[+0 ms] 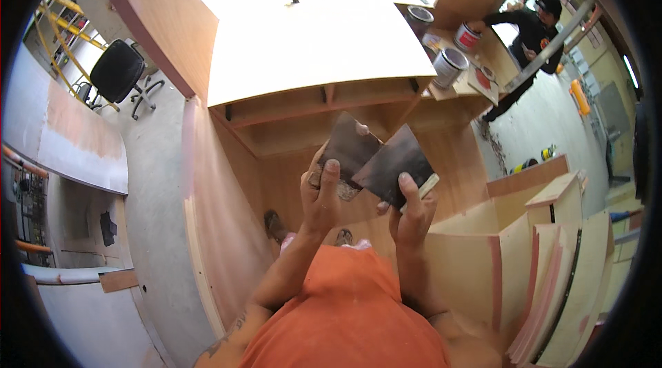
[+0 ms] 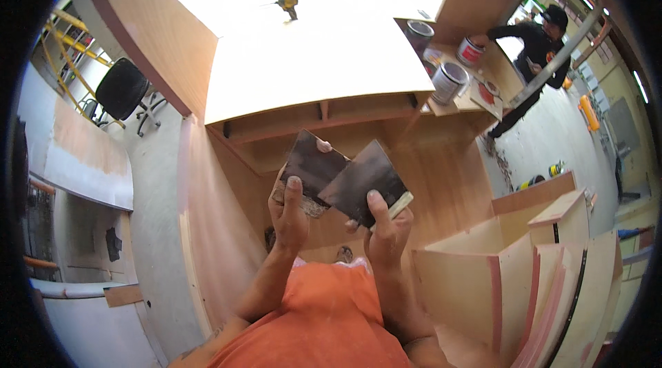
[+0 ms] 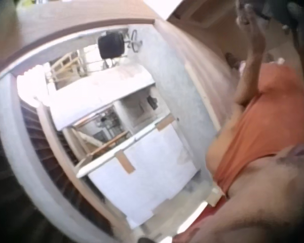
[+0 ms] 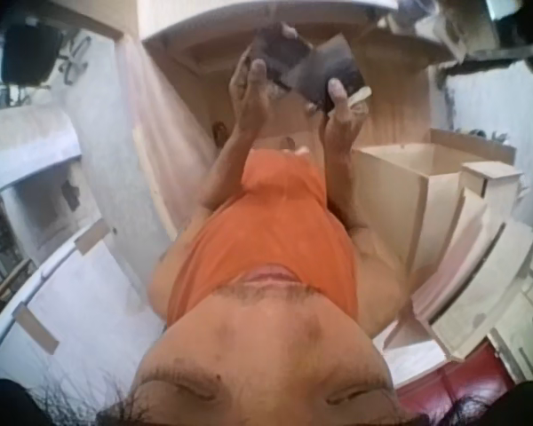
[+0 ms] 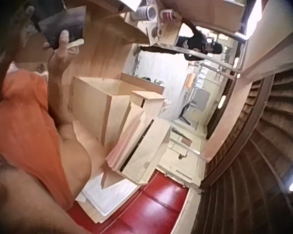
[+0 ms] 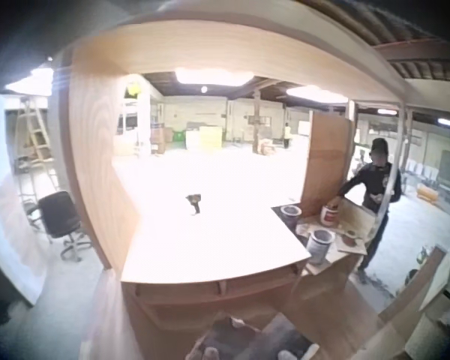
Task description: The person mixes putty between two metal scrapers, applies and smooths the putty onto the wooden frame edges using a scraper, and rubs the scrapers together to scrape and mix the putty.
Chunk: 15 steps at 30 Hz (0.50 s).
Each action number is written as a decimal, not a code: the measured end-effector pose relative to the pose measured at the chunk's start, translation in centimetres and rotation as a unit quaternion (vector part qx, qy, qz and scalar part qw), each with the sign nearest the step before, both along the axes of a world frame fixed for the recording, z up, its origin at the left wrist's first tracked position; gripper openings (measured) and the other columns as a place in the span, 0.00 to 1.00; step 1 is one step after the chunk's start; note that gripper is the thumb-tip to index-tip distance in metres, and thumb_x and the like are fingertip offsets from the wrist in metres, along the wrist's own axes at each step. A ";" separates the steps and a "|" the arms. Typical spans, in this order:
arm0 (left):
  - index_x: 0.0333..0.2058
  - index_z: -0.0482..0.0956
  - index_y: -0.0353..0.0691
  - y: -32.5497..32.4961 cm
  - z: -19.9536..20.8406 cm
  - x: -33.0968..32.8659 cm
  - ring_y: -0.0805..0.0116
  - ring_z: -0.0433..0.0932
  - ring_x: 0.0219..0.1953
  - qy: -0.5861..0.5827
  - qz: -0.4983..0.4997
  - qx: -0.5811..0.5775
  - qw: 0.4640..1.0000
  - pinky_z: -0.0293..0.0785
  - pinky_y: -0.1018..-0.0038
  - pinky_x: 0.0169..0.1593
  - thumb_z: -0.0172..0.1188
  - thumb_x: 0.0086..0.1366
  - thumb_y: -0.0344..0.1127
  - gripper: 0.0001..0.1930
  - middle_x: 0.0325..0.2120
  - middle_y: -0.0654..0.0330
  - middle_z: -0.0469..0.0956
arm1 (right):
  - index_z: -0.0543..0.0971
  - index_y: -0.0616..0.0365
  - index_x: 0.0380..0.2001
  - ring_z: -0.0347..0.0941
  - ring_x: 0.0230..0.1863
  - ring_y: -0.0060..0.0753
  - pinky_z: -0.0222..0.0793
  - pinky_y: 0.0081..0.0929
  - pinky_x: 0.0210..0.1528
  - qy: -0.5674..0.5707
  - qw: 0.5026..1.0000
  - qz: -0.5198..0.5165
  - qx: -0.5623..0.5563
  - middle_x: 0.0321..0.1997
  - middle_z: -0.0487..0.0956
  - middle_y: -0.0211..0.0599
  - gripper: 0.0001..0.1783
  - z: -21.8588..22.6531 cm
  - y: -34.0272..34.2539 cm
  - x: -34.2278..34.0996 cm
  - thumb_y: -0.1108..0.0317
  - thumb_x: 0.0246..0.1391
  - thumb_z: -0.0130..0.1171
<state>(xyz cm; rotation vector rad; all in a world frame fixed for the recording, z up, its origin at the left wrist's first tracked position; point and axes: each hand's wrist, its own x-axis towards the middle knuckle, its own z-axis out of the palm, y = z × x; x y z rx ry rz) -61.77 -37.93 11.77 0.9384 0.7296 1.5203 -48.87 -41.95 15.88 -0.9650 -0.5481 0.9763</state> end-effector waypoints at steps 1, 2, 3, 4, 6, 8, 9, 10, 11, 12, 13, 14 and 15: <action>0.54 0.71 0.32 -0.8 0.1 0.6 0.70 0.77 0.44 0.002 -0.008 -0.008 1.000 0.74 0.72 0.49 0.49 0.72 0.40 0.19 0.45 0.57 0.77 | 0.74 0.67 0.38 0.74 0.17 0.26 0.70 0.22 0.13 -0.020 1.000 0.010 0.003 0.28 0.78 0.37 0.09 0.2 -0.6 1.3 0.72 0.57 0.55; 0.55 0.71 0.29 -1.5 0.3 0.9 0.73 0.76 0.40 0.091 -0.051 0.033 0.994 0.74 0.75 0.45 0.49 0.72 0.39 0.20 0.40 0.60 0.78 | 0.74 0.67 0.38 0.74 0.17 0.26 0.70 0.22 0.13 -0.022 1.000 0.004 0.001 0.28 0.78 0.37 0.09 0.4 -1.1 2.7 0.72 0.57 0.55; 0.55 0.71 0.27 -1.8 0.5 1.2 0.76 0.75 0.37 0.179 -0.097 0.087 0.975 0.73 0.78 0.41 0.50 0.72 0.38 0.20 0.35 0.62 0.80 | 0.75 0.67 0.38 0.73 0.17 0.25 0.68 0.22 0.13 -0.022 1.000 -0.009 0.008 0.27 0.78 0.36 0.09 0.7 -1.5 4.1 0.72 0.57 0.55; 0.55 0.71 0.27 -2.1 0.7 1.2 0.76 0.75 0.37 0.174 -0.096 0.081 0.977 0.73 0.78 0.41 0.50 0.72 0.38 0.20 0.35 0.62 0.80 | 0.75 0.67 0.37 0.72 0.16 0.25 0.66 0.21 0.13 -0.020 0.999 -0.015 0.021 0.27 0.77 0.35 0.09 1.0 -1.8 5.3 0.71 0.57 0.55; 0.55 0.72 0.30 -2.5 1.0 1.7 0.73 0.78 0.37 0.292 -0.217 0.132 0.922 0.76 0.75 0.40 0.50 0.72 0.37 0.19 0.39 0.58 0.80 | 0.75 0.67 0.37 0.71 0.17 0.25 0.65 0.20 0.13 -0.051 0.997 -0.063 0.002 0.27 0.77 0.36 0.09 1.5 -2.4 8.1 0.71 0.57 0.56; 0.56 0.71 0.31 -3.1 1.1 3.1 0.72 0.80 0.36 0.138 -0.224 0.025 0.964 0.78 0.73 0.39 0.50 0.71 0.37 0.20 0.41 0.57 0.80 | 0.75 0.68 0.37 0.71 0.20 0.26 0.63 0.20 0.15 -0.149 0.982 -0.113 0.014 0.28 0.77 0.37 0.11 1.9 -3.4 10.2 0.69 0.57 0.57; 0.57 0.71 0.33 -3.2 1.1 3.9 0.70 0.82 0.36 -0.022 -0.208 -0.077 0.975 0.80 0.72 0.39 0.50 0.70 0.37 0.20 0.43 0.56 0.80 | 0.75 0.68 0.36 0.71 0.22 0.28 0.63 0.20 0.17 -0.136 0.985 -0.101 0.020 0.28 0.76 0.38 0.11 2.0 -4.0 11.0 0.68 0.57 0.58; 0.54 0.71 0.34 -3.6 1.1 4.9 0.69 0.83 0.32 -0.147 -0.200 -0.161 0.955 0.83 0.72 0.31 0.51 0.69 0.39 0.20 0.42 0.57 0.80 | 0.76 0.68 0.36 0.72 0.24 0.30 0.65 0.22 0.19 -0.219 0.964 -0.131 0.072 0.29 0.77 0.39 0.11 1.8 -4.7 11.3 0.68 0.58 0.58; 0.54 0.71 0.34 -3.6 1.1 5.7 0.69 0.83 0.32 -0.132 -0.186 -0.178 0.957 0.83 0.72 0.31 0.51 0.69 0.39 0.20 0.42 0.57 0.80 | 0.76 0.68 0.36 0.72 0.27 0.31 0.67 0.24 0.22 -0.305 0.930 -0.158 0.128 0.30 0.77 0.41 0.10 1.7 -5.3 11.7 0.69 0.58 0.58; 0.52 0.71 0.33 -3.5 1.2 6.4 0.69 0.83 0.29 -0.205 -0.203 -0.228 0.930 0.82 0.73 0.26 0.52 0.68 0.43 0.21 0.38 0.57 0.80 | 0.76 0.67 0.35 0.72 0.26 0.33 0.68 0.27 0.24 -0.407 0.876 -0.171 0.192 0.31 0.77 0.43 0.09 1.4 -5.7 11.9 0.69 0.59 0.57; 0.50 0.71 0.33 -3.5 1.3 7.1 0.68 0.83 0.25 -0.266 -0.214 -0.288 0.895 0.82 0.75 0.22 0.52 0.67 0.46 0.22 0.35 0.56 0.81 | 0.77 0.66 0.34 0.73 0.26 0.36 0.70 0.30 0.26 -0.437 0.854 -0.171 0.224 0.32 0.78 0.44 0.08 1.1 -6.0 12.1 0.70 0.59 0.57; 0.49 0.71 0.36 -3.6 1.4 8.3 0.70 0.82 0.22 -0.263 -0.211 -0.301 0.892 0.76 0.80 0.12 0.53 0.67 0.46 0.20 0.35 0.57 0.80 | 0.78 0.65 0.38 0.73 0.28 0.34 0.70 0.30 0.27 -0.531 0.794 -0.132 0.267 0.34 0.79 0.42 0.09 0.7 -6.1 12.2 0.73 0.54 0.61; 0.49 0.71 0.36 -3.5 1.7 8.8 0.70 0.82 0.22 -0.263 -0.202 -0.298 0.895 0.76 0.80 0.12 0.53 0.67 0.46 0.20 0.35 0.57 0.80 | 0.80 0.64 0.42 0.74 0.29 0.33 0.71 0.31 0.28 -0.621 0.712 -0.102 0.313 0.35 0.80 0.39 0.15 0.3 -6.1 12.5 0.76 0.49 0.65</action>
